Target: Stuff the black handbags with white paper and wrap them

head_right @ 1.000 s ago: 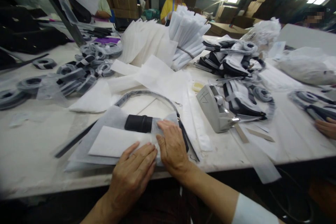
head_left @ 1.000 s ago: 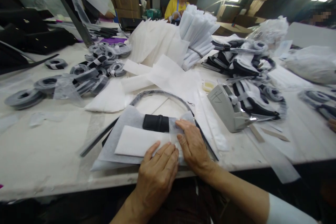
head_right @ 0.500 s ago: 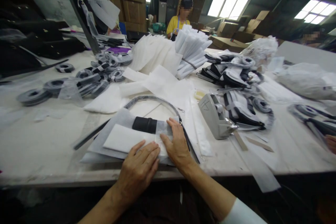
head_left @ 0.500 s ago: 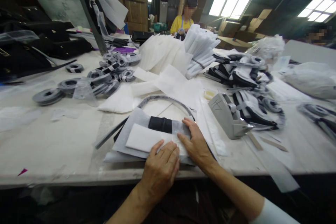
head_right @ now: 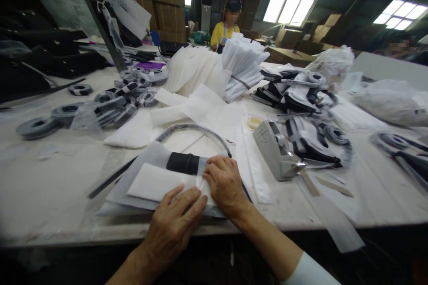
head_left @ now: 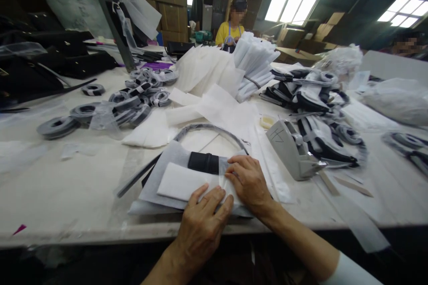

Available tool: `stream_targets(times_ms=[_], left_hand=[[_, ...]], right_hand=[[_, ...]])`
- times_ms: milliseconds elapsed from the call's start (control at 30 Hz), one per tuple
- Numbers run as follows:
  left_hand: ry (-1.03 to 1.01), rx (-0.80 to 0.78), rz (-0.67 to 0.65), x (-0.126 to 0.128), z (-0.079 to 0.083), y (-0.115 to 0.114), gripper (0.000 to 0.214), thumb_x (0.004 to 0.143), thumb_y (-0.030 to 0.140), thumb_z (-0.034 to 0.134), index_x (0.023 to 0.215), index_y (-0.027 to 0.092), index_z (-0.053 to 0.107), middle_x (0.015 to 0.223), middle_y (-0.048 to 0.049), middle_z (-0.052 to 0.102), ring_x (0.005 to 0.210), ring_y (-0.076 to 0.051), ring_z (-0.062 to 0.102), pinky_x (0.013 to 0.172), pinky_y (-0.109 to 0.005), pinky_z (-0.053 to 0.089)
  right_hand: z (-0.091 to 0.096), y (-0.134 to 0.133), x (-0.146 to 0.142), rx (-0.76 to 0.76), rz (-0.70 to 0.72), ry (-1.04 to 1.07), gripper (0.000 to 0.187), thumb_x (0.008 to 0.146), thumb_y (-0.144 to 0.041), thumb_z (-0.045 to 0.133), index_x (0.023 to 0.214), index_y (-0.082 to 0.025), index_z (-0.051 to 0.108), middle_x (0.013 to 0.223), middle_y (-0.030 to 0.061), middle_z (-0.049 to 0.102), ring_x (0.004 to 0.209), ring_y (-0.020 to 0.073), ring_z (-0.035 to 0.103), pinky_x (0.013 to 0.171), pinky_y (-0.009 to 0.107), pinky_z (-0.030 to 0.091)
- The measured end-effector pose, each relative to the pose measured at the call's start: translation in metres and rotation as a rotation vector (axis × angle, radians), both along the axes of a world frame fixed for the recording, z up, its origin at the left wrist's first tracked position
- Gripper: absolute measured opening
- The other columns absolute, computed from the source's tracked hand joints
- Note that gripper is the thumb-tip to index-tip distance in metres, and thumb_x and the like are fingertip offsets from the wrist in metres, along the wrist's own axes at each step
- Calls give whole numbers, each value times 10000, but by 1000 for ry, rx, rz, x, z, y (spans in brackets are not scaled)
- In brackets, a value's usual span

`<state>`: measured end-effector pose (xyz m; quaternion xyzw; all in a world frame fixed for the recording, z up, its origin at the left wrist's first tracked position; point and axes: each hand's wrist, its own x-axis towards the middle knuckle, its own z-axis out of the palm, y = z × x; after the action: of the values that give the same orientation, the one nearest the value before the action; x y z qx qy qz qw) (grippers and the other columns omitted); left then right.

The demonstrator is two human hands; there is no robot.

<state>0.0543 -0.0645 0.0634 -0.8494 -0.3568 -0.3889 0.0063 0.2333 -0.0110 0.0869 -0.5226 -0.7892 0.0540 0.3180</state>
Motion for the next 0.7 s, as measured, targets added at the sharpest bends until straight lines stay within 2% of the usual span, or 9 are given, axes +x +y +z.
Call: stream_targets(times_ms=[100, 267, 400, 533, 700], left_hand=[[7, -2, 6, 1, 0, 1, 286, 957, 140, 451, 1155, 189, 652, 1106, -55, 714, 1107, -171, 635, 1101, -378, 362], [15, 82, -31, -5, 2, 4, 347, 936, 102, 436, 1169, 204, 672, 1097, -50, 721, 1097, -171, 636, 1117, -346, 339], [109, 252, -110, -12, -11, 17, 405, 906, 113, 447, 1234, 229, 653, 1194, -49, 700, 1117, -179, 630, 1174, -325, 253], [53, 216, -95, -13, -23, 23, 420, 961, 179, 342, 1246, 264, 638, 1316, -26, 643, 1165, -163, 612, 1188, -337, 228], [298, 398, -160, -21, -22, 30, 425, 933, 176, 375, 1281, 238, 612, 1302, -10, 653, 1135, -147, 630, 1212, -322, 150]], right_hand=[[-5, 1, -1, 45, 6, -18, 103, 894, -137, 595, 813, -198, 616, 993, 61, 668, 998, 235, 562, 923, 421, 385], [-5, 2, -7, -40, -62, -230, 74, 888, -187, 642, 829, -200, 598, 943, 46, 659, 945, 232, 554, 867, 397, 384], [-7, 8, -9, -43, -72, -353, 95, 906, -302, 644, 896, -215, 607, 963, 23, 656, 947, 217, 549, 824, 372, 389], [-10, 12, -8, -21, -105, -404, 147, 911, -374, 634, 873, -233, 620, 964, 6, 654, 942, 217, 552, 811, 374, 395], [-9, 18, -9, -44, -134, -353, 165, 865, -392, 692, 923, -248, 637, 965, 8, 667, 935, 220, 582, 805, 360, 424]])
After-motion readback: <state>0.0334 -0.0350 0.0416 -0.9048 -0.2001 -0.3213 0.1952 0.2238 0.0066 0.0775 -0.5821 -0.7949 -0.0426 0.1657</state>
